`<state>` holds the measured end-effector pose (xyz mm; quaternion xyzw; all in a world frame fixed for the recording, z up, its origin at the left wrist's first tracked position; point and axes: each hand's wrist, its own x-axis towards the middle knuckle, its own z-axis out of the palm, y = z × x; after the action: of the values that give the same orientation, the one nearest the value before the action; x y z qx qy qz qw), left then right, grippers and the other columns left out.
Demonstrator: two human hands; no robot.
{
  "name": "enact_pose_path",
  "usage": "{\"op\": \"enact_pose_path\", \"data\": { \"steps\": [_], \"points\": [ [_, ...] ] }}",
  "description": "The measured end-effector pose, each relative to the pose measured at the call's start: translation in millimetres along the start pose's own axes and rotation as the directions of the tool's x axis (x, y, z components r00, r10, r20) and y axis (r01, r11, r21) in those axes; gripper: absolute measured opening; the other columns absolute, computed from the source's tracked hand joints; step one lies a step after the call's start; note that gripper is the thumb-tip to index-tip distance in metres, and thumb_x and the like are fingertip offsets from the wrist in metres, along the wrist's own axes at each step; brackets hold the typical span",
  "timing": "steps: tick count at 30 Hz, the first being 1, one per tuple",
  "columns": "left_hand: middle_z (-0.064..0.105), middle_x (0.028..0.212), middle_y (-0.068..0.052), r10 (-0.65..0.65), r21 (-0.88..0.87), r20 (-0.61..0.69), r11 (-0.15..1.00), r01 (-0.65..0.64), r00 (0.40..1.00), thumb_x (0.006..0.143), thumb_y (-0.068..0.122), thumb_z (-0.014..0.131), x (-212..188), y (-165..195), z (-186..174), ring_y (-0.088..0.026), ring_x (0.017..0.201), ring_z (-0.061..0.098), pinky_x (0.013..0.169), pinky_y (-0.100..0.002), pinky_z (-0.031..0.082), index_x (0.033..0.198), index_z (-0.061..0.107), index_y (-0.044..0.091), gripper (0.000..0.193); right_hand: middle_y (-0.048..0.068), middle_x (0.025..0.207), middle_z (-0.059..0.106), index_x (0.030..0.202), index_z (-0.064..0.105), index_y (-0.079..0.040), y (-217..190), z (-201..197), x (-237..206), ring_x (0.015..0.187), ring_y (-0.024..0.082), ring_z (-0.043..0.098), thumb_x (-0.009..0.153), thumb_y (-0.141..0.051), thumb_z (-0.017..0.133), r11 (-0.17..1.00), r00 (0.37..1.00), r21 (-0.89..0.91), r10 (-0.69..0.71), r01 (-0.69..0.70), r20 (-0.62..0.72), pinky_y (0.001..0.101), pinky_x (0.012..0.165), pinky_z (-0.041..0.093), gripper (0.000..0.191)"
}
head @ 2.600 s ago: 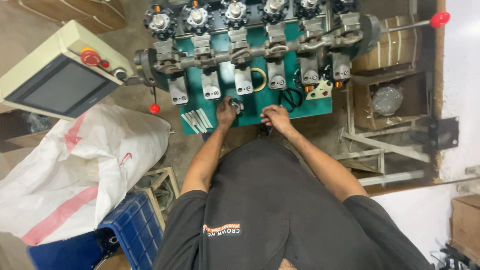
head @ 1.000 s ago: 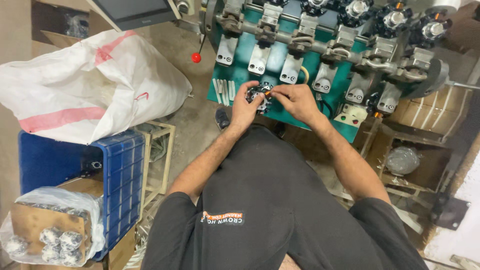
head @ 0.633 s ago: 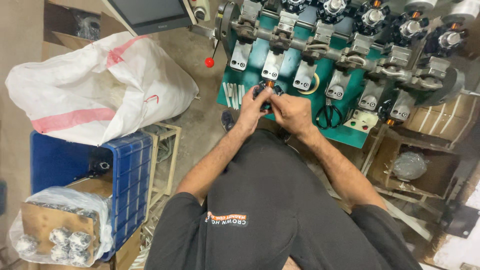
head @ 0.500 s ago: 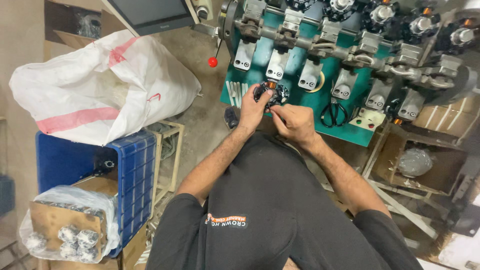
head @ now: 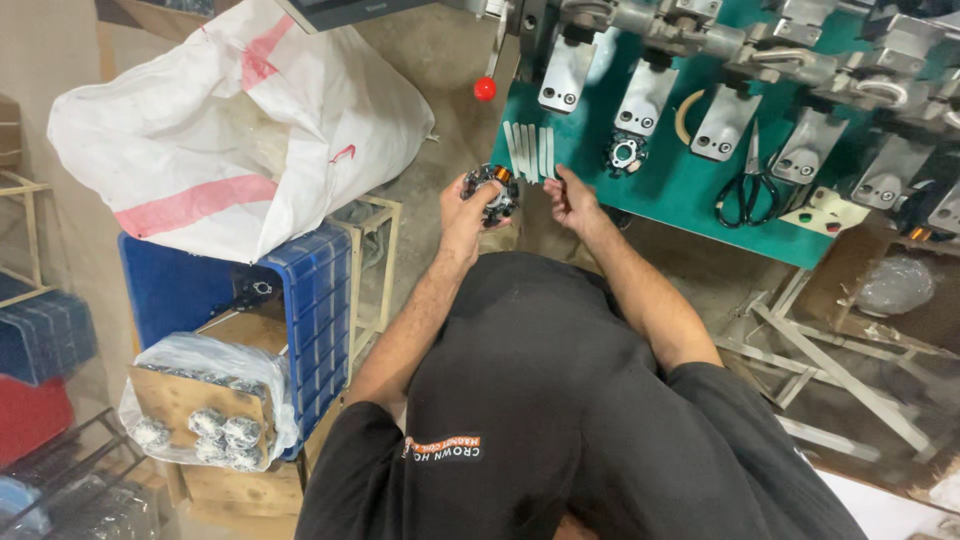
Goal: The person stands at a multi-station industrial machine, takes small black components from a blue bin, and loads and positions them into the machine's stations by hand. They operate the machine's red-handled lever, use scissors to trim material, and handle rolls of tape and plastic-wrapped parts on the worktable.
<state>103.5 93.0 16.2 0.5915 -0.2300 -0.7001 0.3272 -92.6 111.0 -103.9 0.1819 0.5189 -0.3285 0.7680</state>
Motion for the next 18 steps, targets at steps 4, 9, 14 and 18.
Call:
{"op": "enact_pose_path", "data": {
  "steps": [4,9,14,18],
  "points": [
    [0.068,0.087,-0.005,0.014,0.067,0.067,0.998,-0.019,0.998,0.091,0.013,0.074,-2.5,-10.9,-12.6,-0.015,0.069,0.068,0.055,-0.034,0.06,0.108,0.064,0.001,0.023,-0.004,0.069,0.062,0.089,0.069,-0.01,-5.2,15.0,-10.2,0.048,0.003,0.043,0.092,-0.024,0.069,0.939,0.953,-0.258,-0.269,0.226,-0.143,0.0211,0.042,0.029,0.014],
    [0.063,0.104,-0.015,0.556,0.59,0.446,0.406,-0.697,0.701,0.082,0.0,0.075,-30.1,-0.4,-1.7,-0.032,0.095,0.066,0.082,-0.042,0.054,0.14,0.05,0.0,0.063,-0.005,0.068,0.062,0.087,0.071,-0.009,-22.7,33.0,-83.5,0.051,0.002,0.045,0.093,-0.017,0.07,0.698,0.808,-0.432,-0.571,0.571,0.146,0.0213,0.045,0.03,0.01],
    [0.061,0.115,-0.017,0.713,0.487,0.588,0.066,-0.871,0.383,0.076,0.003,0.075,-44.4,26.6,32.1,-0.037,0.108,0.062,0.094,-0.044,0.051,0.133,0.048,0.009,0.064,-0.005,0.068,0.057,0.081,0.067,-0.003,-32.1,26.3,-168.2,0.065,0.0,0.046,0.097,-0.021,0.074,0.111,0.601,-0.718,-0.642,0.687,0.476,0.0223,0.052,0.039,0.025],
    [0.063,0.115,-0.016,0.766,0.417,0.412,0.324,-0.849,0.494,0.081,0.002,0.076,-48.2,35.9,66.1,-0.034,0.106,0.065,0.092,-0.043,0.054,0.13,0.053,0.009,0.055,-0.006,0.067,0.056,0.085,0.068,-0.002,-43.4,-0.6,-208.0,0.062,0.001,0.046,0.097,-0.02,0.073,0.089,0.613,-0.716,-0.597,0.692,0.518,0.0232,0.051,0.038,0.022]
  ]
}}
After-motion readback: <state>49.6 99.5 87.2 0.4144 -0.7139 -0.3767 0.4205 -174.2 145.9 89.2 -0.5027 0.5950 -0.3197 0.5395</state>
